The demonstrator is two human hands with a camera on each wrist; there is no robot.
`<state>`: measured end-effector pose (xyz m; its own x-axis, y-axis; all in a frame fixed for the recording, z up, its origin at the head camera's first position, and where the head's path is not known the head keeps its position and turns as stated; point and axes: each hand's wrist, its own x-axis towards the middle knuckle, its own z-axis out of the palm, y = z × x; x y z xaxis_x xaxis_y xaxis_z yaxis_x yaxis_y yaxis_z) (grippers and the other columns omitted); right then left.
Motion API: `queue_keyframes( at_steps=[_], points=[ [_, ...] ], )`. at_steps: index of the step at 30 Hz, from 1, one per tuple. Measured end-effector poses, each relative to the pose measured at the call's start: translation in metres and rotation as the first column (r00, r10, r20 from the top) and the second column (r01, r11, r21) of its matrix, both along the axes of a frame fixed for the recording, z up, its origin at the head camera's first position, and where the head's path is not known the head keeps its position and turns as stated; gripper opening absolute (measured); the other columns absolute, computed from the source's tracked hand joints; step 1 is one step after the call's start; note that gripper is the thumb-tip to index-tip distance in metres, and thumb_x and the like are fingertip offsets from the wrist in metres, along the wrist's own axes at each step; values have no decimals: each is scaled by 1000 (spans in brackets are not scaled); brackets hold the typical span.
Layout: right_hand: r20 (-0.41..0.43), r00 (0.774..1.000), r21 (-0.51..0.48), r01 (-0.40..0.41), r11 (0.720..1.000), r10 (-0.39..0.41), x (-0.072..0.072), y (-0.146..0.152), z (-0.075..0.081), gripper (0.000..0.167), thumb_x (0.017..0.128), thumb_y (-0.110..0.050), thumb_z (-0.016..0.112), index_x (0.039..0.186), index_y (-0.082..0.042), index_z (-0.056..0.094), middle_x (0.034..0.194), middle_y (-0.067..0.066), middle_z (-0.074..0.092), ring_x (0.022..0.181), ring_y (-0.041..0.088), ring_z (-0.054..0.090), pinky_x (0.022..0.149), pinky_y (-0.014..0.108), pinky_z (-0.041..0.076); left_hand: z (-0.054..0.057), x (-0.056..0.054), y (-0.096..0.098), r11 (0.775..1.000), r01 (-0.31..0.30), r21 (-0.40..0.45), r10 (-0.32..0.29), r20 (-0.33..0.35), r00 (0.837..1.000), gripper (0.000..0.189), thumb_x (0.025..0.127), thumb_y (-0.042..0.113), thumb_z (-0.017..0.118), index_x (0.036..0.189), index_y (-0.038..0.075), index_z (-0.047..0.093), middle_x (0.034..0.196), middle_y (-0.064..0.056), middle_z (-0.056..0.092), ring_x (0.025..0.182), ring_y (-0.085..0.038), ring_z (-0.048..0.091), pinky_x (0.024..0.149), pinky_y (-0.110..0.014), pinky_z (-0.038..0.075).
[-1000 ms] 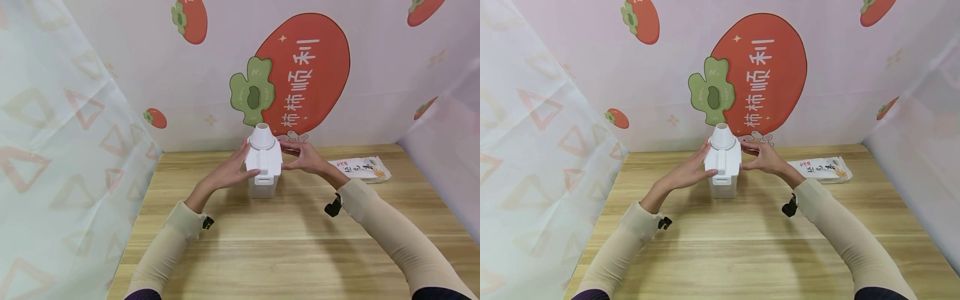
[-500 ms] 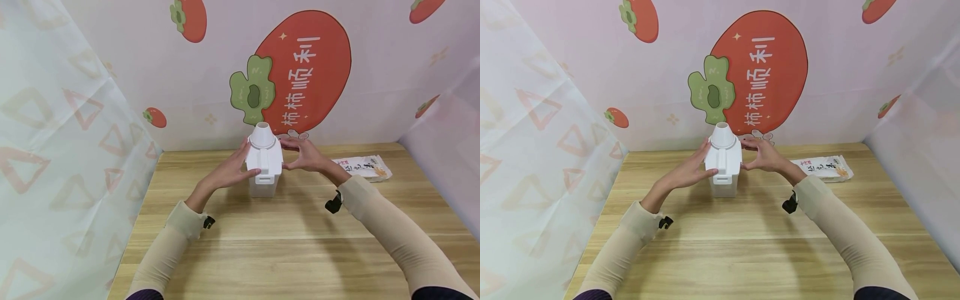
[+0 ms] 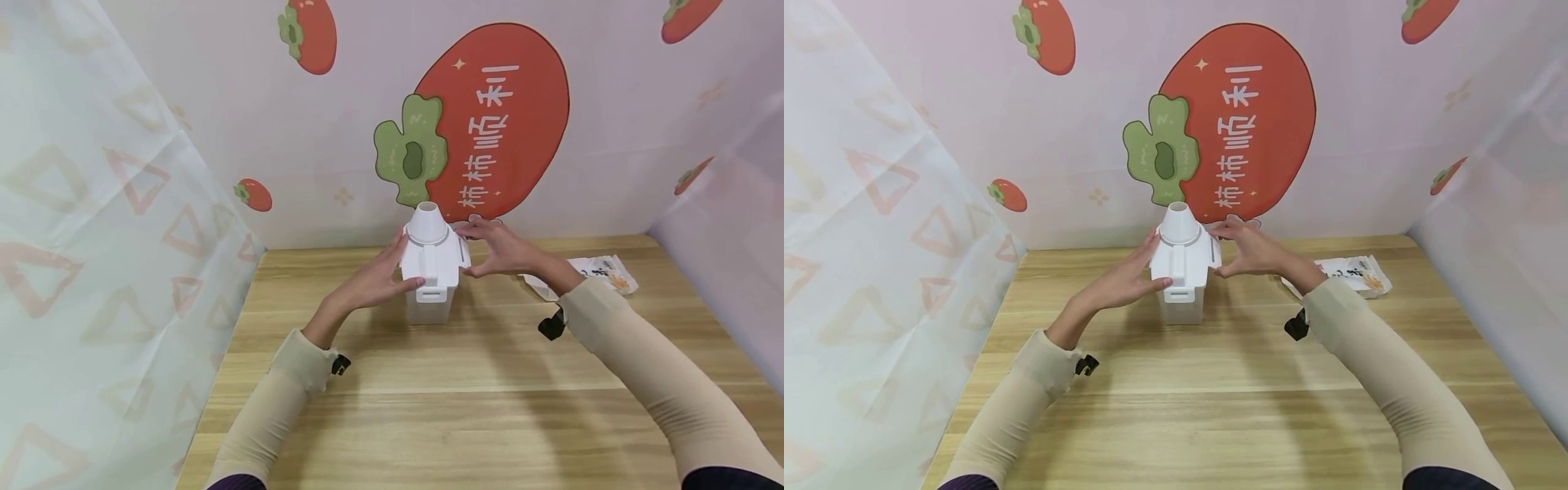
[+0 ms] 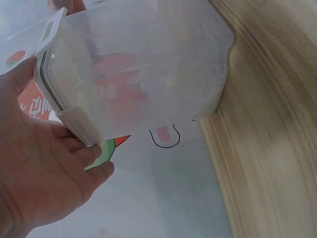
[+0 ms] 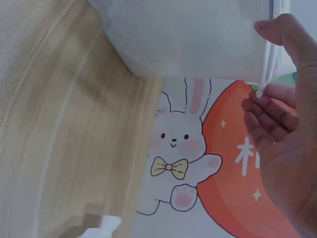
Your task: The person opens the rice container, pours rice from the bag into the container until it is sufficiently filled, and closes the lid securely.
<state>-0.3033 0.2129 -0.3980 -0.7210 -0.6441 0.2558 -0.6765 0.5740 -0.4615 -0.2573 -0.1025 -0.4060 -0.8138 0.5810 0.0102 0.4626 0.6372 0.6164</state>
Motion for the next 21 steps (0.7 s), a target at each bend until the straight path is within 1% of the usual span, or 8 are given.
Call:
queue_keyframes(
  at_steps=[2, 4, 7, 11, 14, 18, 21],
  points=[
    [5, 1000, 7, -9, 1000, 9, 0, 1, 3, 79, 75, -22, 95, 143, 2, 64, 134, 19, 65, 118, 38, 63, 101, 57, 55, 0, 1, 0, 1000, -1, -1, 1, 1, 1000, 106, 101, 62, 60, 171, 17, -4, 176, 4, -17, 164, -24, 6, 128, -51, 27],
    [8, 1000, 13, -10, 1000, 10, 1, 2, 5, 78, 74, -23, 96, 142, 1, 65, 125, 16, 65, 113, 35, 66, 98, 54, 57, 0, 1, -1, 1000, -2, 3, 2, 3, 1000, 105, 101, 63, 60, 171, 18, -5, 176, 5, -18, 164, -23, 5, 128, -52, 28],
    [12, 1000, 21, 6, 1000, -6, 2, 3, 11, 77, 73, -24, 97, 140, 0, 67, 119, 13, 64, 109, 32, 67, 95, 52, 58, -1, 1, 0, 1000, 0, 5, 0, 6, 1000, 105, 100, 63, 60, 171, 19, -5, 176, 5, -17, 164, -23, 5, 128, -52, 27],
    [6, 1000, 31, 10, 999, -10, 3, 4, 18, 77, 72, -25, 98, 139, -1, 68, 127, 15, 66, 112, 32, 65, 97, 54, 57, 0, 0, -1, 1000, 0, 10, 0, 12, 1000, 106, 100, 63, 61, 171, 18, -4, 177, 4, -16, 164, -23, 5, 129, -50, 25],
    [-12, 1000, 32, -11, 999, 11, 1, 4, 21, 78, 72, -26, 99, 139, 0, 67, 134, 17, 67, 117, 34, 65, 100, 56, 56, 1, 0, -1, 1000, 2, -3, -2, 7, 1000, 105, 101, 62, 61, 171, 17, -3, 177, 2, -15, 164, -24, 7, 129, -50, 26],
    [-36, 999, 29, -35, 999, 36, -1, 3, 25, 80, 71, -26, 99, 139, 0, 67, 138, 17, 67, 120, 36, 65, 100, 58, 56, 2, 0, -2, 1000, 5, -16, -5, -3, 1000, 104, 101, 62, 59, 171, 17, -3, 178, 1, -14, 164, -25, 9, 127, -53, 28],
    [-29, 999, 31, -36, 999, 37, 0, 2, 26, 80, 71, -26, 99, 140, -1, 67, 139, 17, 67, 120, 38, 65, 100, 58, 56, 2, 0, -2, 1000, 3, -19, -3, -3, 1000, 104, 101, 63, 59, 171, 18, -3, 177, 2, -14, 164, -25, 10, 127, -53, 29]
  ],
)
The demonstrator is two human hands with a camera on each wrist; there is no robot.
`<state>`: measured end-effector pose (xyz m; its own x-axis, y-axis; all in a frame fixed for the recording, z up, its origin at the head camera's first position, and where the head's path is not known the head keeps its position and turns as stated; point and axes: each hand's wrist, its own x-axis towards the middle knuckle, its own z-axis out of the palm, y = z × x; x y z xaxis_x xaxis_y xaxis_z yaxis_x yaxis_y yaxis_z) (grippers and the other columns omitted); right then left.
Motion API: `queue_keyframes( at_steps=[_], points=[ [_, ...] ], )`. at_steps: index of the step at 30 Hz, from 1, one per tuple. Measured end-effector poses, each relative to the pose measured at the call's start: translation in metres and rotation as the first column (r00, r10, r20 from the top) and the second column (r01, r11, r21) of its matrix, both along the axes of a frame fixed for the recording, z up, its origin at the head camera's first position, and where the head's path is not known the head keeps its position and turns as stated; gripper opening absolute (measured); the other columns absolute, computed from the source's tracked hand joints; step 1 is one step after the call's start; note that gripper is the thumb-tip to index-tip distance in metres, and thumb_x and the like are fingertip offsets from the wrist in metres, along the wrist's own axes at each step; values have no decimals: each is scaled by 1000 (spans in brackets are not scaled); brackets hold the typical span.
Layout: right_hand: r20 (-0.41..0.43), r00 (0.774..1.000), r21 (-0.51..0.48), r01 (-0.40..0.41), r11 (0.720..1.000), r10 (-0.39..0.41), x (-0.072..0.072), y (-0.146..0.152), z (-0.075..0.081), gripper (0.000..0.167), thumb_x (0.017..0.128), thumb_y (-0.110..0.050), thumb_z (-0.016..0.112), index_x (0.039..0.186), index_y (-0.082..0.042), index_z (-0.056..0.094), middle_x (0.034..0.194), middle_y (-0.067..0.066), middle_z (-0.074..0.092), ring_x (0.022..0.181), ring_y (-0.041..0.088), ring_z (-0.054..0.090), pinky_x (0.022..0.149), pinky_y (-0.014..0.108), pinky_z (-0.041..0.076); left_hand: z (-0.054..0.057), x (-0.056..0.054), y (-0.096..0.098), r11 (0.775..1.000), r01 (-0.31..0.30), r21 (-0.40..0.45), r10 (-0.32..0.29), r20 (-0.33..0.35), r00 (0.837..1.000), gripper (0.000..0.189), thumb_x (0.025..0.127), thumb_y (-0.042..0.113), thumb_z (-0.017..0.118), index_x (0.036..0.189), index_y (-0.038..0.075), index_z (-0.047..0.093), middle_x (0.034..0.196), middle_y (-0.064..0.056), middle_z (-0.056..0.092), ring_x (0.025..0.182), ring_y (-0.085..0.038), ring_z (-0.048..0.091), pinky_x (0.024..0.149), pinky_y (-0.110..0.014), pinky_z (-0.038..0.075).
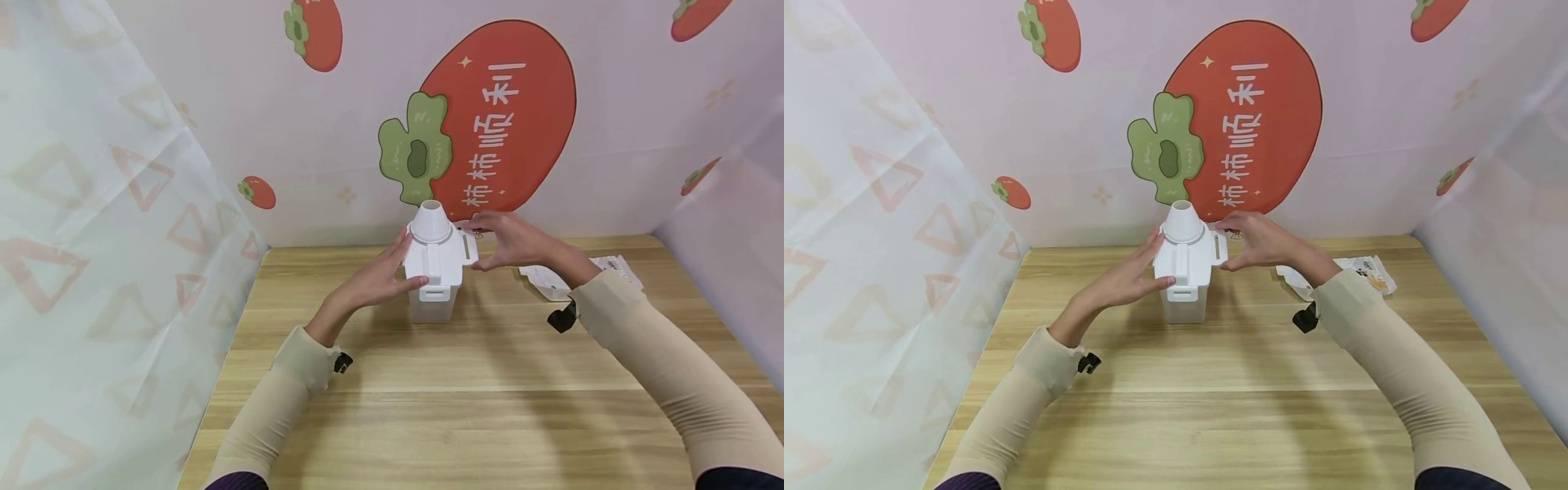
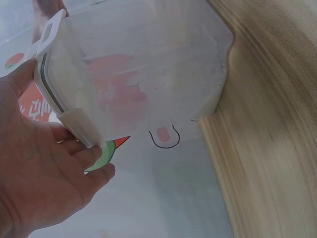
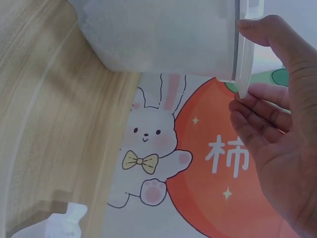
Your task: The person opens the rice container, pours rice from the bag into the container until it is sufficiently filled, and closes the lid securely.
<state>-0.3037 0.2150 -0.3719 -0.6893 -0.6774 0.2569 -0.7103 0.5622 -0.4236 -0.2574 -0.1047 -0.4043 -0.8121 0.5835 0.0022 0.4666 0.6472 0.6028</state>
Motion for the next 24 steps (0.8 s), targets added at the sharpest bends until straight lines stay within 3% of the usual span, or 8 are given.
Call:
queue_keyframes(
  at_steps=[12, 17, 24],
  points=[
    [69, 996, -1, 52, 999, -52, 6, 5, -8, 87, 76, -30, 98, 150, -9, 60, 146, 17, 64, 137, 41, 58, 107, 58, 53, 1, -1, 2, 1000, -2, 9, 2, 4, 1000, 105, 100, 62, 61, 171, 21, -4, 177, -1, -14, 164, -26, 10, 126, -54, 31],
    [161, 987, -58, 35, 998, -25, 5, 7, -11, 86, 77, -26, 98, 151, -7, 58, 143, 14, 66, 136, 38, 60, 107, 55, 54, -1, -1, 2, 1000, -14, 28, 14, 4, 1000, 104, 98, 64, 61, 172, 27, -3, 178, -1, -11, 163, -29, 15, 120, -61, 38],
    [292, 956, -136, 65, 989, -23, -2, 6, -12, 85, 81, -20, 95, 154, -3, 53, 154, 18, 56, 143, 37, 52, 111, 57, 50, 1, 0, 3, 999, -32, 34, 32, 3, 999, 96, 104, 68, 46, 171, 20, -3, 177, -3, -11, 164, -23, 8, 129, -53, 25]
  ],
)
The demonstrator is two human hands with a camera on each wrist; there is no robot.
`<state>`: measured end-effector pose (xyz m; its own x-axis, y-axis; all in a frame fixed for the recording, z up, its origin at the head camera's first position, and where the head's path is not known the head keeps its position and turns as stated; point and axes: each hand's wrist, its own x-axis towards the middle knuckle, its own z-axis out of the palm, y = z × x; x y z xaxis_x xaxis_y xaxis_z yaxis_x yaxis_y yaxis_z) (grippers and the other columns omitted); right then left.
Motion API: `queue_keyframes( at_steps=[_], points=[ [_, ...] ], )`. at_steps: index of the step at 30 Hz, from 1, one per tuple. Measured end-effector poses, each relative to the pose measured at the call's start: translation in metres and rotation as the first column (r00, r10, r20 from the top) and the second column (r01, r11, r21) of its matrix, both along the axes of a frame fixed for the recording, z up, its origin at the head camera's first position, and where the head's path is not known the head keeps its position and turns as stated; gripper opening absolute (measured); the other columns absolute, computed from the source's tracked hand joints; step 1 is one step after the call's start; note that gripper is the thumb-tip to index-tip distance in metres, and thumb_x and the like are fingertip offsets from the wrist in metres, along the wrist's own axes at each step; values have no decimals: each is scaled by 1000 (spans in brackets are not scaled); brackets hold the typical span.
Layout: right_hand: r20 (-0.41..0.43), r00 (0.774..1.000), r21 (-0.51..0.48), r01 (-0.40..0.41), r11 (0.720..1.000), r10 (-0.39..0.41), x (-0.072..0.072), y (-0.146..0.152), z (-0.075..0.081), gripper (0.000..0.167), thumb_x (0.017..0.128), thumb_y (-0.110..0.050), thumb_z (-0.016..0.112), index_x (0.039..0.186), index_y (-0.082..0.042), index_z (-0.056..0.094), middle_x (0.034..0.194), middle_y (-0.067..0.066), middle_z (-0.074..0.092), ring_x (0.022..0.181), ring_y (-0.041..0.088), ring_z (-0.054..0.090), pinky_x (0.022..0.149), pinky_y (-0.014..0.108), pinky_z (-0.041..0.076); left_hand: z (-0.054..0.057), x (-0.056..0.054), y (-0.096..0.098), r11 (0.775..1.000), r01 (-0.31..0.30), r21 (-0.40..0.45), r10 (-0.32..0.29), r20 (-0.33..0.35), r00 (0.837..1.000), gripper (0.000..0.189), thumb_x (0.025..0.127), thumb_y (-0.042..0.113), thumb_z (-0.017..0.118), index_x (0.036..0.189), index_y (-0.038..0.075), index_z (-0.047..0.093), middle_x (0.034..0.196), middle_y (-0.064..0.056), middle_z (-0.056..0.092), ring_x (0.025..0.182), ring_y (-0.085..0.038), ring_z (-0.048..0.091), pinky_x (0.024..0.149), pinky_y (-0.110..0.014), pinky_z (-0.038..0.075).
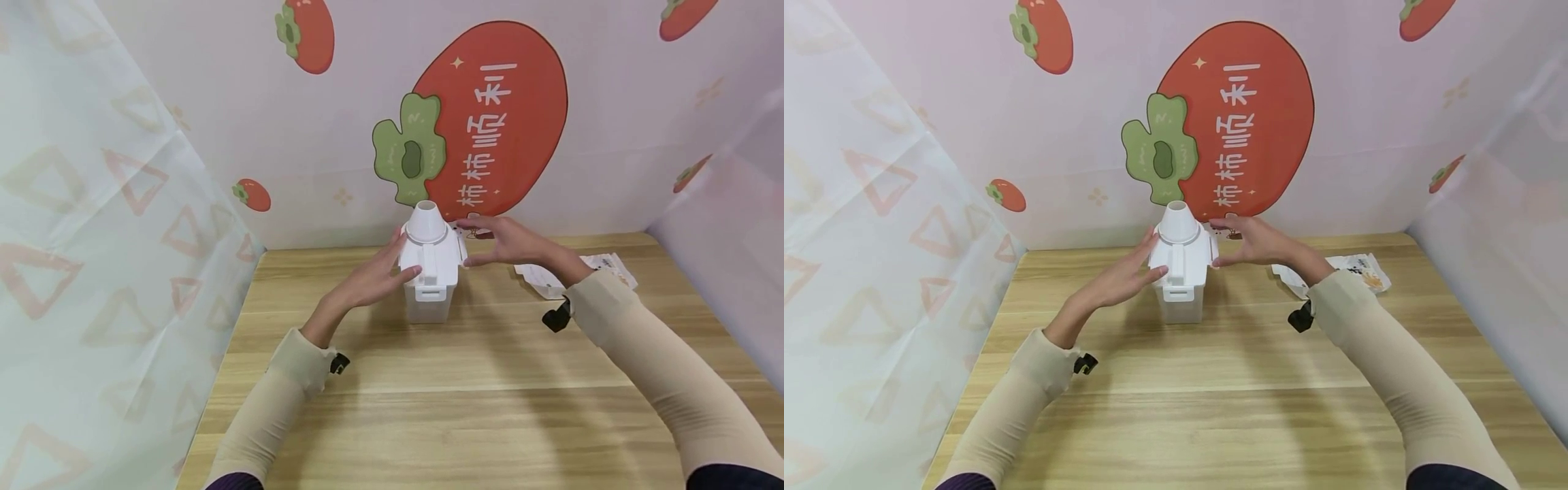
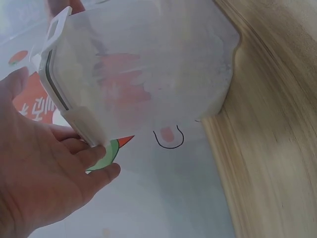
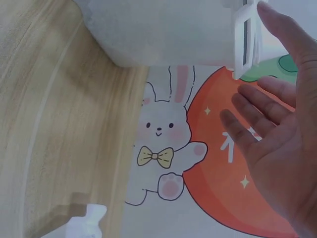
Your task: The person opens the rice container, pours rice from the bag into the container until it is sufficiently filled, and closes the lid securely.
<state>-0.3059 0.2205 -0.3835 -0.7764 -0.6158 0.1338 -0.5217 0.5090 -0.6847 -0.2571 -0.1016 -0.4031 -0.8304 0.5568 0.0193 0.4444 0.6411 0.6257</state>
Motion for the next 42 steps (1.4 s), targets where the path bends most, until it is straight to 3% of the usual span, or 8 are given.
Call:
queue_keyframes(
  at_steps=[4, 9, 16, 20, 25, 29, 35, 42],
  points=[
    [31, 1000, -50, 8, 999, -6, -4, -5, -1, 85, 84, -19, 93, 158, -10, 51, 158, 12, 53, 145, 31, 50, 116, 56, 46, 7, 7, 8, 997, -81, -17, 81, -10, 997, 105, 101, 75, 47, 171, 14, -1, 178, -6, -7, 164, -23, 8, 130, -50, 23],
    [35, 998, -51, 53, 997, -52, -6, -15, -3, 83, 87, -23, 90, 159, -11, 50, 157, 12, 55, 145, 33, 51, 117, 60, 43, 14, 19, 25, 980, -189, -62, 184, -84, 979, 112, 95, 77, 57, 171, 9, 10, 178, -15, 9, 164, -28, 13, 127, -54, 29],
    [12, 998, -83, 69, 994, -68, -9, -32, -8, 79, 90, -20, 87, 159, -9, 49, 156, 12, 56, 142, 37, 54, 117, 58, 44, 15, 26, 37, 963, -248, -104, 232, -149, 961, 107, 96, 69, 63, 168, 1, 21, 175, -20, 19, 161, -32, 25, 125, -52, 34],
    [25, 996, -70, 91, 993, -90, -9, -37, -9, 77, 92, -22, 85, 159, -8, 49, 155, 14, 56, 141, 37, 55, 116, 56, 46, 14, 27, 39, 964, -245, -100, 230, -144, 963, 103, 97, 66, 64, 167, 0, 25, 174, -20, 22, 159, -33, 29, 121, -54, 40],
    [26, 990, -52, 139, 989, -138, -9, -40, -10, 72, 95, -26, 82, 158, -8, 51, 153, 16, 59, 139, 37, 57, 115, 54, 47, 11, 25, 37, 967, -243, -82, 231, -126, 965, 100, 98, 65, 64, 167, 3, 26, 175, -18, 19, 161, -31, 24, 122, -56, 38],
    [-20, 984, -60, 174, 983, -175, -9, -40, -11, 68, 95, -28, 82, 154, -8, 56, 148, 16, 63, 134, 36, 61, 112, 56, 49, 7, 21, 33, 971, -224, -86, 214, -118, 970, 100, 98, 65, 62, 168, 5, 24, 176, -18, 15, 163, -29, 19, 124, -54, 35],
    [-81, 967, -72, 235, 969, -241, -7, -41, -11, 65, 92, -26, 86, 148, -4, 62, 142, 18, 67, 129, 35, 62, 108, 56, 52, 3, 11, 26, 987, -153, -53, 148, -96, 984, 100, 100, 64, 61, 169, 6, 19, 177, -16, 13, 164, -27, 16, 127, -52, 31],
    [-155, 928, -78, 331, 940, -340, 0, -43, -13, 63, 88, -29, 89, 141, -4, 68, 137, 16, 70, 124, 36, 62, 106, 57, 51, 3, -5, 14, 1000, -23, 5, 24, -50, 998, 97, 100, 58, 64, 170, 7, 19, 178, -14, 9, 163, -28, 18, 129, -49, 27]
  ],
)
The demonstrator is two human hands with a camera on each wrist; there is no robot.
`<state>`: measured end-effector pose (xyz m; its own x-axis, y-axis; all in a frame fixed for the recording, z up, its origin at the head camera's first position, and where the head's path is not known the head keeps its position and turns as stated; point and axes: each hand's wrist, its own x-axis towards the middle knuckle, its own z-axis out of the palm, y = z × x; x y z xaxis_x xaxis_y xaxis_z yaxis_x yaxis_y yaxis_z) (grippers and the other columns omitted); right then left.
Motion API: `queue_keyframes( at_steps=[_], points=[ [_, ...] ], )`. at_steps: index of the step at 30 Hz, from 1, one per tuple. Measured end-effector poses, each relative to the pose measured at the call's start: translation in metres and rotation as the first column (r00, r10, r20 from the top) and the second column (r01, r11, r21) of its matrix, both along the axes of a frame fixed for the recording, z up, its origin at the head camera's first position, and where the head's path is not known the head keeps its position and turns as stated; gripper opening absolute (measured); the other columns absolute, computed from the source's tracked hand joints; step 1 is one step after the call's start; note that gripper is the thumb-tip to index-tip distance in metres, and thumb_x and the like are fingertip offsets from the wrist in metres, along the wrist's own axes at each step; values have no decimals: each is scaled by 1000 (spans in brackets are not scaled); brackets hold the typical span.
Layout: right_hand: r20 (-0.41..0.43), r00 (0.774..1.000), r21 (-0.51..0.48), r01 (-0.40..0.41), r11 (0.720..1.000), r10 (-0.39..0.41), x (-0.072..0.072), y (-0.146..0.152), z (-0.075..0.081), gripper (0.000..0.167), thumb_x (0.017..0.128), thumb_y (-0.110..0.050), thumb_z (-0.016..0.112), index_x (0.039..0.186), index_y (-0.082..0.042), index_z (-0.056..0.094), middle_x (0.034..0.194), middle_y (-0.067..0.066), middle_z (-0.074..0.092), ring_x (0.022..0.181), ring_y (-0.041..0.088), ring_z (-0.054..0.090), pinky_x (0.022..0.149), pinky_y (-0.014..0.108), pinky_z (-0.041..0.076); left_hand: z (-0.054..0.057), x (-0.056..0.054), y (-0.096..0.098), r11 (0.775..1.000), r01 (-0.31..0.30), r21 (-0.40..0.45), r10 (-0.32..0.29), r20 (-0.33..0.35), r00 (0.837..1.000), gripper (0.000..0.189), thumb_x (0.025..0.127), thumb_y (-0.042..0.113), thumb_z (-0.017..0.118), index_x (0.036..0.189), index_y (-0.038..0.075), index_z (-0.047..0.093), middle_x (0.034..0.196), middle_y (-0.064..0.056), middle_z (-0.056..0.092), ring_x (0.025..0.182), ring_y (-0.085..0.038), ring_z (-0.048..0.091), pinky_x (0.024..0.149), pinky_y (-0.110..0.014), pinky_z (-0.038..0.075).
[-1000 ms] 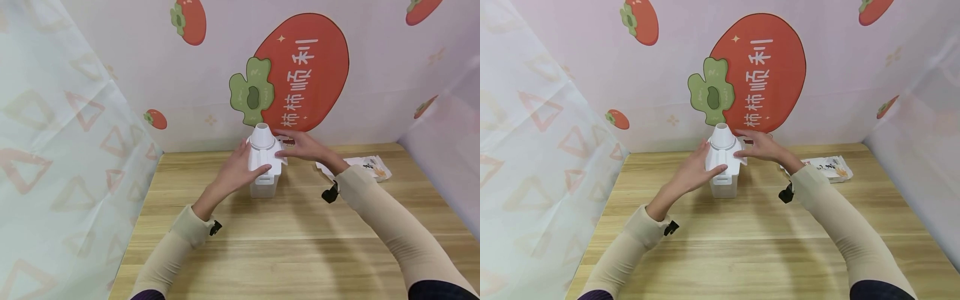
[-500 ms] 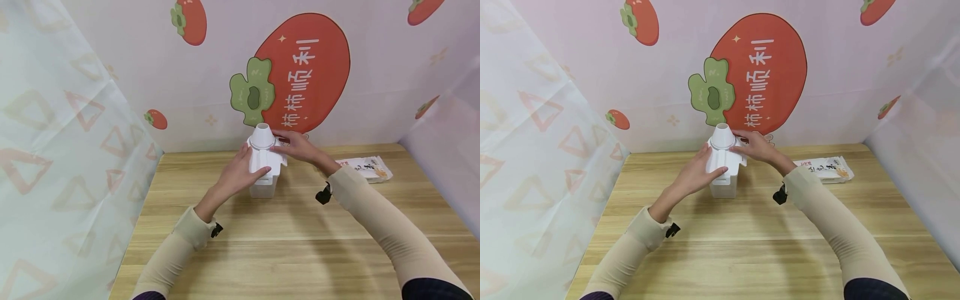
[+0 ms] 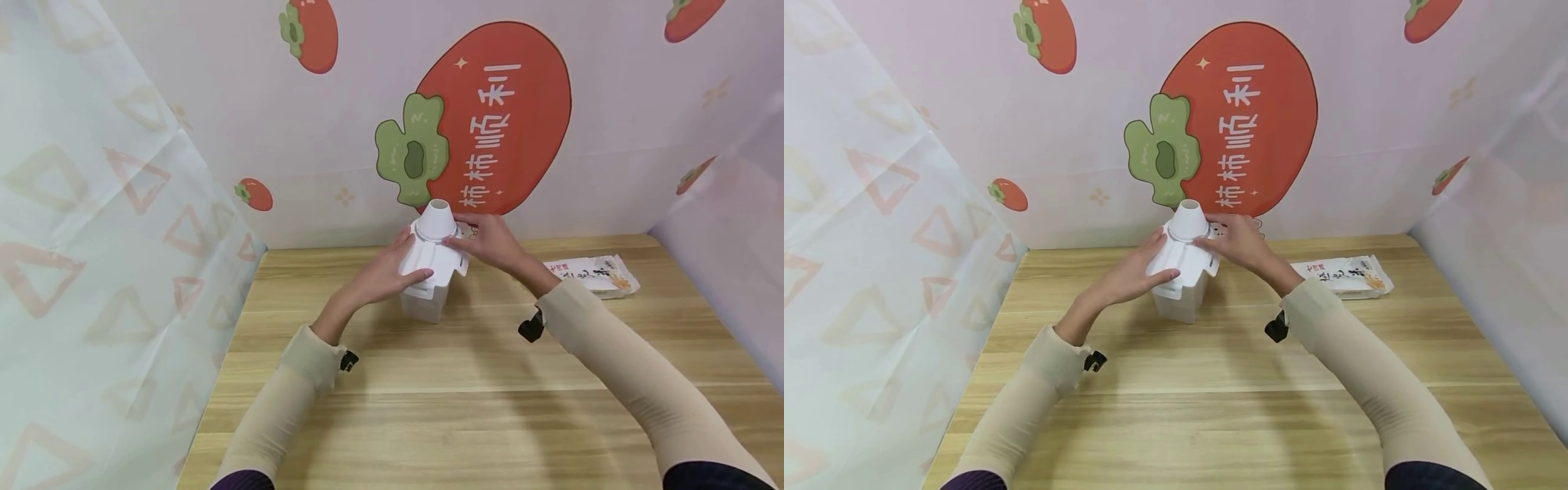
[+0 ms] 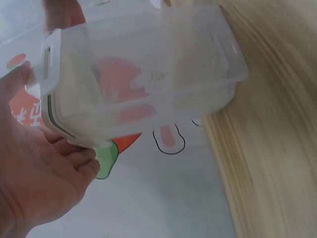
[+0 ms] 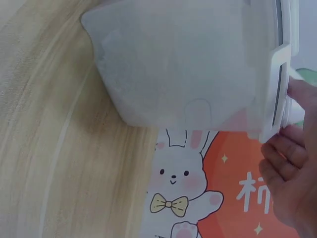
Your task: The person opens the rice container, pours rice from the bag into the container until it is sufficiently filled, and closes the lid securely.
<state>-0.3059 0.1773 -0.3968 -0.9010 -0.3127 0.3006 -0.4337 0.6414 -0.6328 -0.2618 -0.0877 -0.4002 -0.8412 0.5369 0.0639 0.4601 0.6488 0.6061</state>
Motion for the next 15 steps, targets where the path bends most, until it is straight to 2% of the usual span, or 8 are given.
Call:
queue_keyframes(
  at_steps=[5, 10, 13, 15],
  points=[
    [-78, 994, 25, 74, 997, -72, 9, 2, -2, 62, 86, -30, 90, 138, 0, 70, 132, 19, 72, 118, 35, 64, 101, 55, 53, 1, -11, -4, 997, 74, -25, -73, 12, 997, 95, 101, 55, 64, 169, 6, 19, 179, -11, 8, 163, -26, 16, 131, -46, 23],
    [-125, 980, 64, 164, 984, -155, 22, 3, -1, 64, 85, -34, 90, 134, 2, 71, 122, 23, 75, 101, 39, 68, 83, 48, 54, 2, -22, -6, 988, 149, -33, -148, 20, 989, 93, 101, 50, 64, 170, 8, 19, 179, -8, 9, 162, -28, 20, 130, -48, 25],
    [-150, 973, 89, 192, 977, -178, 27, 2, 1, 63, 85, -34, 90, 132, 3, 72, 116, 24, 77, 90, 39, 68, 74, 44, 51, 4, -26, -7, 984, 177, -17, -176, 34, 984, 93, 100, 48, 66, 169, 7, 19, 178, -8, 9, 163, -27, 19, 130, -47, 24],
    [-148, 973, 98, 192, 976, -177, 28, 3, 3, 63, 85, -35, 90, 132, 2, 72, 115, 24, 77, 89, 37, 68, 73, 43, 51, 4, -26, -8, 983, 182, -11, -181, 38, 983, 93, 100, 48, 66, 169, 7, 19, 178, -9, 10, 163, -26, 17, 131, -47, 23]
  ],
)
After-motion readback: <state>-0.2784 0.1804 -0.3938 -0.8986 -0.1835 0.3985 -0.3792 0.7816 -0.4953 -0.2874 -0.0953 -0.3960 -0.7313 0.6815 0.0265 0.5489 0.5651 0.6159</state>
